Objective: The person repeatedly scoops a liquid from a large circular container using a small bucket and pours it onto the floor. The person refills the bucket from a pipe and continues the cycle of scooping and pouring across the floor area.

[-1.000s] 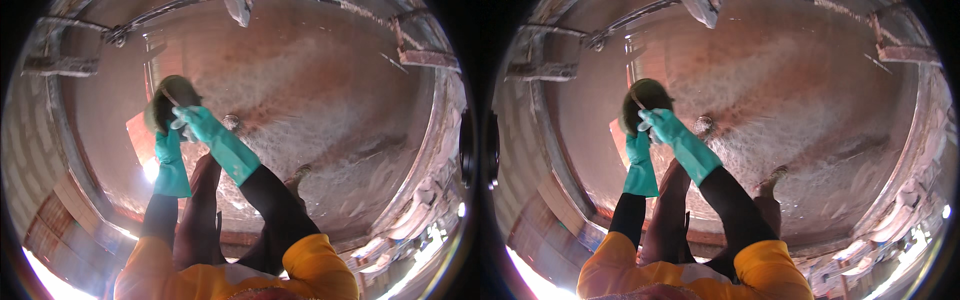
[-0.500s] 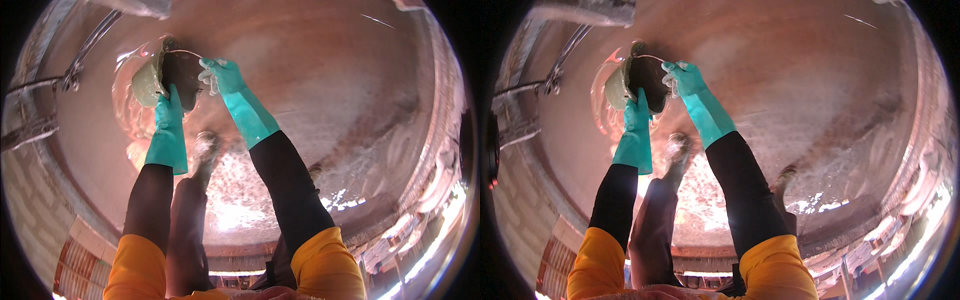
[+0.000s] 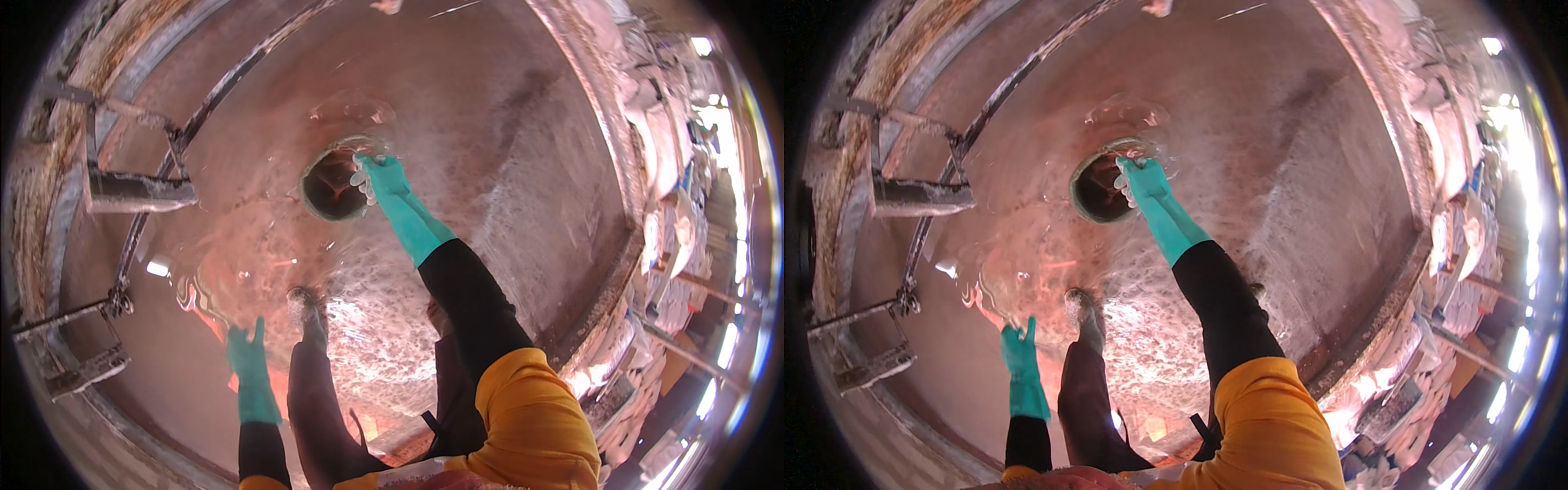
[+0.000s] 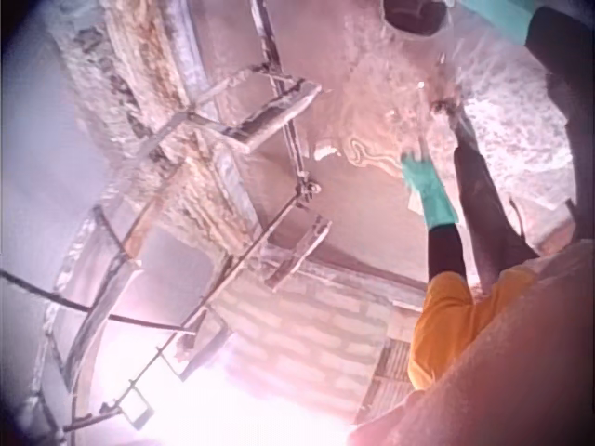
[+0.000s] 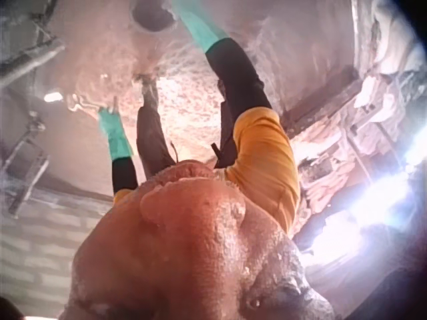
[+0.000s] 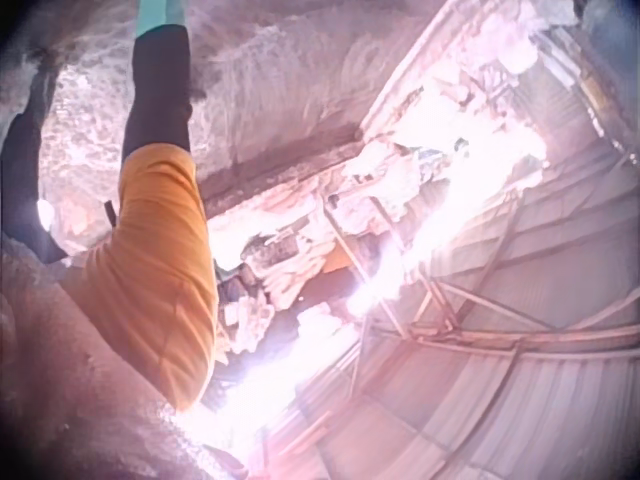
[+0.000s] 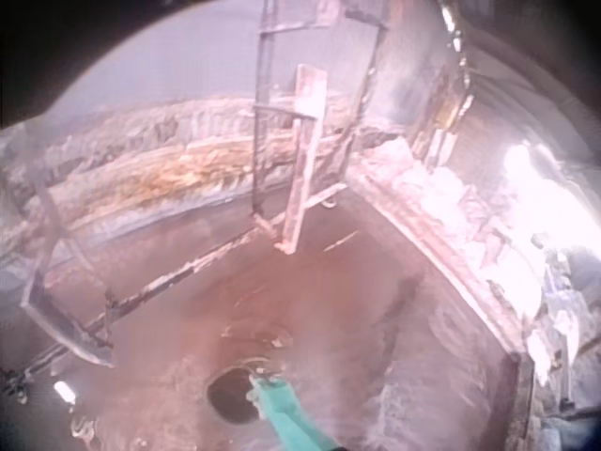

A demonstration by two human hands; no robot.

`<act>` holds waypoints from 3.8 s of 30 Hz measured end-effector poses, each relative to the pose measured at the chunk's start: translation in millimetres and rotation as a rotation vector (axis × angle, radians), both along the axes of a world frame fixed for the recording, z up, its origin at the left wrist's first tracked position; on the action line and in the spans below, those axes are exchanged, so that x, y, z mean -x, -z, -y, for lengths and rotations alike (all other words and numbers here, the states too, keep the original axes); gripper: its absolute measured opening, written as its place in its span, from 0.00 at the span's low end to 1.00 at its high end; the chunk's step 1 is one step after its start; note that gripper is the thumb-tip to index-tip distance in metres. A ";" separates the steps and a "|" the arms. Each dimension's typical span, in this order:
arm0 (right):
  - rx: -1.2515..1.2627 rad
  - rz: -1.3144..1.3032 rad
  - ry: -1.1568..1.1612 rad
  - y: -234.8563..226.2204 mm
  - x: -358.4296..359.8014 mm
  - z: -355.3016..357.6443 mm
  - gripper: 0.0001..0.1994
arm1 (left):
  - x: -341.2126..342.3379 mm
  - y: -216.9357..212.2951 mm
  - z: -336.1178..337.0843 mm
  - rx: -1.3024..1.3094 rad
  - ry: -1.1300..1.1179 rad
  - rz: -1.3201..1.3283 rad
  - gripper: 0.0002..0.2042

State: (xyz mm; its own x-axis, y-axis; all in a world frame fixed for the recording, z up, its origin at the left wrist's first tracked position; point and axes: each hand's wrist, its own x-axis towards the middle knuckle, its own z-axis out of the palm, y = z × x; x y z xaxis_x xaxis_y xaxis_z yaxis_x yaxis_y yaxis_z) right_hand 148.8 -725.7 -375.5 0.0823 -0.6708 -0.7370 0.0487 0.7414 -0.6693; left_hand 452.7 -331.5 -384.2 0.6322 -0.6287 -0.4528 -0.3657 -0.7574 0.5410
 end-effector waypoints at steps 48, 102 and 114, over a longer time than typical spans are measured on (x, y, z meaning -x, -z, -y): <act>-0.006 -0.311 1.270 -529.2 870.0 -311.3 0.13 | 561.6 -280.7 375.2 -0.096 0.468 -0.565 0.36; 0.154 0.058 0.219 -644.4 1173.2 -436.9 0.22 | 1236.5 -455.9 69.3 -0.005 0.819 -0.724 0.15; 0.123 -0.040 0.230 -622.4 1207.4 -441.5 0.26 | 1262.8 -475.8 59.0 0.027 0.811 -0.512 0.16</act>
